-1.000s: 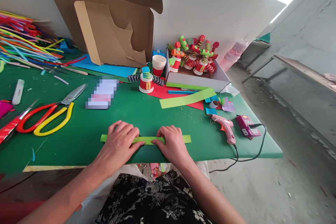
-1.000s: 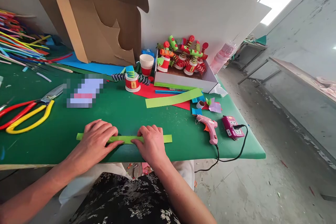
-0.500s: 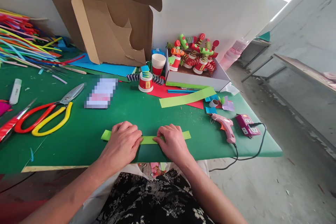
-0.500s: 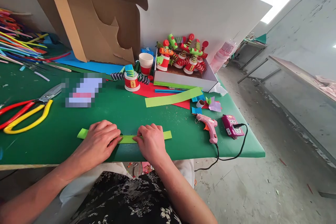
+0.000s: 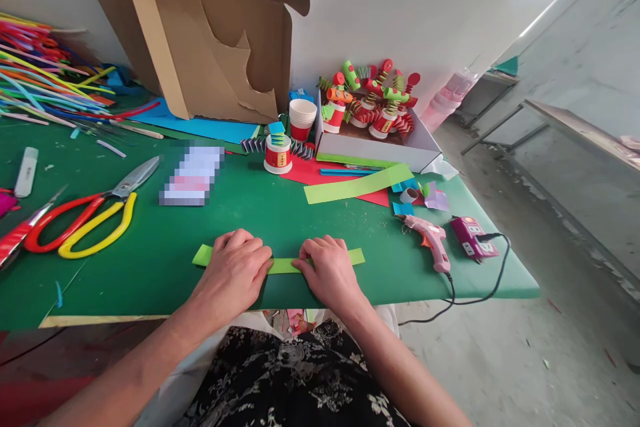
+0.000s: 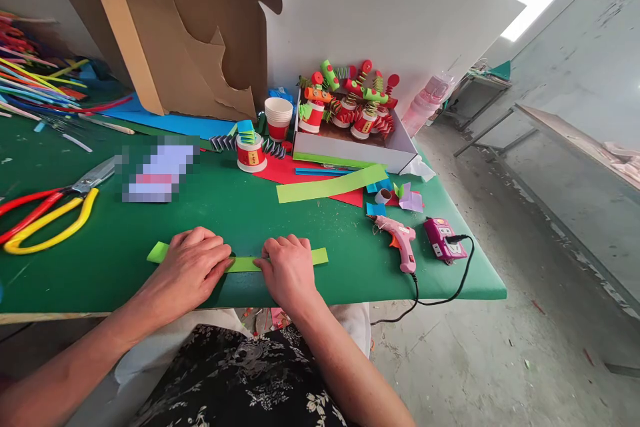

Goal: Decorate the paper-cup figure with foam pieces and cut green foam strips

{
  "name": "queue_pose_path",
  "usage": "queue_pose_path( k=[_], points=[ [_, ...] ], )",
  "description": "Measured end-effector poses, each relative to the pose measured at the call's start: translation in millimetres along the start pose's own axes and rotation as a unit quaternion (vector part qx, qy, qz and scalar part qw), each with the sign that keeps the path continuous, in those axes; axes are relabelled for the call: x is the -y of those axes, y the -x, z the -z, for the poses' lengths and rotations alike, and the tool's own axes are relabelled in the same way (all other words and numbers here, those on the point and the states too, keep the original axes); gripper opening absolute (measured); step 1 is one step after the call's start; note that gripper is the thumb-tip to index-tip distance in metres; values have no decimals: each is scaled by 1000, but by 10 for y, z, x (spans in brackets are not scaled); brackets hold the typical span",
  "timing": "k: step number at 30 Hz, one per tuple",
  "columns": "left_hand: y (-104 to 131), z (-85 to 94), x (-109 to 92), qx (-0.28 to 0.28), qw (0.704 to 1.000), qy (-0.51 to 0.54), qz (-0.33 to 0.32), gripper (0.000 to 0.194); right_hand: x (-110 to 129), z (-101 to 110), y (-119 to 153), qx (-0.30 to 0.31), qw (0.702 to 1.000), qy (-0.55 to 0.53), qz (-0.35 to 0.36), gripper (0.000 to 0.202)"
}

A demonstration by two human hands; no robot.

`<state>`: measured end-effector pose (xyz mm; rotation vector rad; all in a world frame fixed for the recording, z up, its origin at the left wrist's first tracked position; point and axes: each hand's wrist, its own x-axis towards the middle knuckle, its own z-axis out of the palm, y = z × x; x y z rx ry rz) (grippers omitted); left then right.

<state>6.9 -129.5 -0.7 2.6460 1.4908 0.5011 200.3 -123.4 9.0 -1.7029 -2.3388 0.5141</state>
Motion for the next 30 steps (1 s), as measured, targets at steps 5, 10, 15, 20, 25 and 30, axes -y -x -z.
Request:
queue_pose_path(
  k=[5, 10, 15, 20, 25, 30],
  points=[
    [12, 28, -47, 5, 999, -39, -3, 26, 20, 12, 2, 12, 1000, 2, -10, 15],
    [14, 14, -86, 4, 997, -72, 8, 26, 38, 12, 16, 10, 1000, 8, -12, 12],
    [27, 13, -97, -8, 996, -88, 13, 27, 47, 17, 12, 15, 1000, 12, -15, 13],
    [219, -18, -198, -131, 988, -77, -29, 25, 57, 42, 3, 25, 999, 14, -18, 14],
    [437, -164, -332, -135, 988, -30, -63, 35, 50, 47, 4, 30, 999, 14, -19, 13],
    [463, -211, -357, -107, 993, -24, -50, 41, 39, 33, 6, 29, 999, 17, -17, 16]
  ],
)
